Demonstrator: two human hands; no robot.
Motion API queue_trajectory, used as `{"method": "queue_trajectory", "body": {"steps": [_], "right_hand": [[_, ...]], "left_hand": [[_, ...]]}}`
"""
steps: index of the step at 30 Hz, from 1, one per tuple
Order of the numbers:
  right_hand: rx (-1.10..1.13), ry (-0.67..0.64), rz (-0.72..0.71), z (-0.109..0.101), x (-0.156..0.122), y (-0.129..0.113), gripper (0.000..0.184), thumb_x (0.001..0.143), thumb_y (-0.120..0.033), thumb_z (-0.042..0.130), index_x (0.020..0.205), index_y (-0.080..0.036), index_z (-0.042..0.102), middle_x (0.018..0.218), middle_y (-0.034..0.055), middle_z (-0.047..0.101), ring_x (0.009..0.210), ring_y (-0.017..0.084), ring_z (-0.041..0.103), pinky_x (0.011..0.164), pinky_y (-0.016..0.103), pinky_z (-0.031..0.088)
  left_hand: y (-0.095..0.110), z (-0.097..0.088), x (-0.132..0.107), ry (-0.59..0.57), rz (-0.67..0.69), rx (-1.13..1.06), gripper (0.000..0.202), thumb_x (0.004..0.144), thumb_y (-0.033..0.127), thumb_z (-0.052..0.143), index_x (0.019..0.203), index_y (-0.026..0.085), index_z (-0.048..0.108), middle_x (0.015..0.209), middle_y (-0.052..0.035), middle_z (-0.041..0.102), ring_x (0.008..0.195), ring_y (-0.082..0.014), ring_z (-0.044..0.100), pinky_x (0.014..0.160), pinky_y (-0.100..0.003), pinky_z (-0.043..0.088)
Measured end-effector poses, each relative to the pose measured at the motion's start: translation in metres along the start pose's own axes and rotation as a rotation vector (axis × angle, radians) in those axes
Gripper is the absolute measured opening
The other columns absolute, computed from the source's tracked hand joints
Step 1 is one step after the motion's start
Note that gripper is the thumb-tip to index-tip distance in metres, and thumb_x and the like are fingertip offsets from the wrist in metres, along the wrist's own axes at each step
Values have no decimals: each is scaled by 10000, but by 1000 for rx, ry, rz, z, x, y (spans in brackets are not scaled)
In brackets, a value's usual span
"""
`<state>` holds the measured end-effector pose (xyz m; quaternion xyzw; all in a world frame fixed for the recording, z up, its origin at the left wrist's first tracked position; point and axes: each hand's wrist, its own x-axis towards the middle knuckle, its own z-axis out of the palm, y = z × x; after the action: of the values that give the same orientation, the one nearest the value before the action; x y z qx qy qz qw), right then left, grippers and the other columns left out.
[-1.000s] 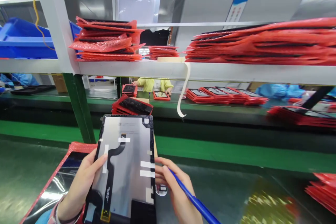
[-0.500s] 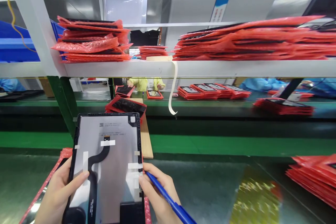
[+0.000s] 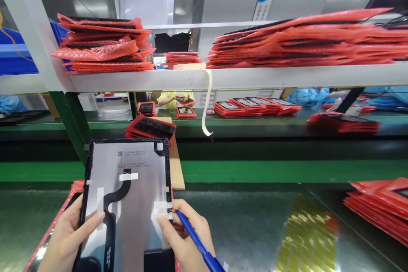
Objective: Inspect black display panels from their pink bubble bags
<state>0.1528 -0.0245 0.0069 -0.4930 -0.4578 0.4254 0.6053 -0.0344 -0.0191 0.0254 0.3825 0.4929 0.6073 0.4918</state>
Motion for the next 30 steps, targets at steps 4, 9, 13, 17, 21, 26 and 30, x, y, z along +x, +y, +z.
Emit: {"method": "queue_trajectory", "body": {"steps": [4, 9, 13, 17, 21, 26, 30], "right_hand": [[52, -14, -12, 2, -2, -1, 354, 677, -520, 786, 692, -206, 624, 527, -62, 405, 502, 103, 293, 457, 233, 318], [-4, -17, -44, -2, -4, -7, 377, 772, -560, 690, 662, -206, 621, 559, -64, 278, 528, 114, 220, 452, 248, 253], [-16, -3, -31, -10, -4, -3, 380, 730, -585, 722, 644, -221, 653, 531, -58, 287, 514, 129, 262, 459, 263, 297], [19, 56, -24, -21, -1, 12, 370, 653, -580, 795, 716, -229, 696, 624, 2, 548, 583, 180, 480, 551, 296, 440], [-5, -2, -12, -28, 3, 23, 367, 676, -586, 776, 669, -229, 693, 669, 27, 606, 630, 213, 543, 553, 305, 463], [-29, 94, -38, -25, 0, 21, 382, 703, -601, 745, 675, -223, 697, 720, 42, 626, 664, 221, 557, 607, 318, 473], [-141, 135, -44, -18, 0, 7, 430, 694, -629, 721, 601, -223, 616, 603, -10, 493, 557, 161, 428, 539, 288, 384]], "left_hand": [[3, 2, 0, -26, -6, -51, 632, 585, 379, 868, 1173, 213, 707, 916, -47, 798, 1021, -282, 709, 915, -299, 546], [6, 6, -3, -38, -40, -77, 659, 600, 376, 863, 1216, 233, 676, 1042, -38, 785, 1029, -275, 713, 909, -308, 557], [8, 5, -1, -47, -41, -72, 652, 599, 368, 860, 1206, 210, 683, 982, -49, 796, 1009, -292, 718, 812, -293, 582], [10, 4, 3, -86, -61, -114, 581, 613, 327, 853, 1159, 193, 707, 1046, -74, 785, 1016, -303, 713, 780, -295, 587], [11, 4, 5, -99, -90, -125, 605, 613, 320, 851, 1185, 199, 701, 1055, -86, 783, 970, -313, 728, 795, -332, 591], [9, 4, 3, -71, -65, -106, 622, 605, 328, 852, 1193, 204, 694, 1010, -75, 792, 953, -299, 735, 788, -316, 593], [6, 5, -2, -76, -14, -23, 637, 618, 369, 851, 1214, 217, 688, 1062, -70, 781, 1007, -297, 718, 822, -297, 580]]}}
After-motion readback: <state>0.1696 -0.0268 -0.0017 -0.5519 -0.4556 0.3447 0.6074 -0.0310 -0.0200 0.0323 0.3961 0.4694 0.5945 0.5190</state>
